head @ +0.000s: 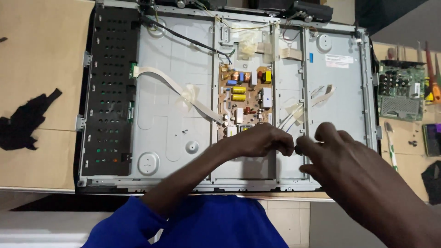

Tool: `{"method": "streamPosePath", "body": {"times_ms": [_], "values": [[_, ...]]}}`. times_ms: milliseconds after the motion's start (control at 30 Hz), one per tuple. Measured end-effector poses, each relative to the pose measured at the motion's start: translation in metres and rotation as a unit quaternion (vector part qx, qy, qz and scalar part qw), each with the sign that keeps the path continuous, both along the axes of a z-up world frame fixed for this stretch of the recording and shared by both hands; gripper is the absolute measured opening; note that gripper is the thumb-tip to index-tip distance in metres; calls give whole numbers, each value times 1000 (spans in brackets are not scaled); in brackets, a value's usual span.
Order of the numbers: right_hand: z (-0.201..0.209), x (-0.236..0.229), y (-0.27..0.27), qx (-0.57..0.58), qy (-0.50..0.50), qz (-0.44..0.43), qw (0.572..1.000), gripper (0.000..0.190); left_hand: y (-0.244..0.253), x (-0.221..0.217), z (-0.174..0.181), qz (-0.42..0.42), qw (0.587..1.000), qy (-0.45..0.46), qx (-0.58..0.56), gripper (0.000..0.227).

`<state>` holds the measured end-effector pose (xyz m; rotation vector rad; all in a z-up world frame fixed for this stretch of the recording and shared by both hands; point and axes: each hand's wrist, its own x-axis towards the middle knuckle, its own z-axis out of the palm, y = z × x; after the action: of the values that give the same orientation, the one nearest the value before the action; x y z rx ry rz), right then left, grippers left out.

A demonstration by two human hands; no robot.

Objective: Reconnecting internal ribbon cables and securing components with a screwdriver during a television repair.

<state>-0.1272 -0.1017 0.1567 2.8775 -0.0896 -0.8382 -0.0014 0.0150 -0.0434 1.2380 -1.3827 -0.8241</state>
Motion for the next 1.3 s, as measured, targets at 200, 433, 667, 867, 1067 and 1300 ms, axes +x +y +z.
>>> {"method": "streamPosePath", "body": {"times_ms": [200,433,667,867,1067,1300], "values": [[-10,-4,-8,24,-29,5,999,21,-2,3,-5,-12,1000,24,12,31],[-17,-5,-14,-109,-62,-136,983,43,-9,-1,-4,-11,999,25,19,33],[-1,-15,-8,-27,-19,-84,996,29,2,0,-3,-20,998,60,6,21],[-4,-11,13,24,-68,-49,996,33,12,15,14,10,995,90,27,19],[-29,-11,-7,-55,-155,-141,976,46,24,19,46,66,997,25,-20,32],[-34,-19,7,-275,-155,-125,940,84,0,-16,51,130,988,-3,-87,45]]}}
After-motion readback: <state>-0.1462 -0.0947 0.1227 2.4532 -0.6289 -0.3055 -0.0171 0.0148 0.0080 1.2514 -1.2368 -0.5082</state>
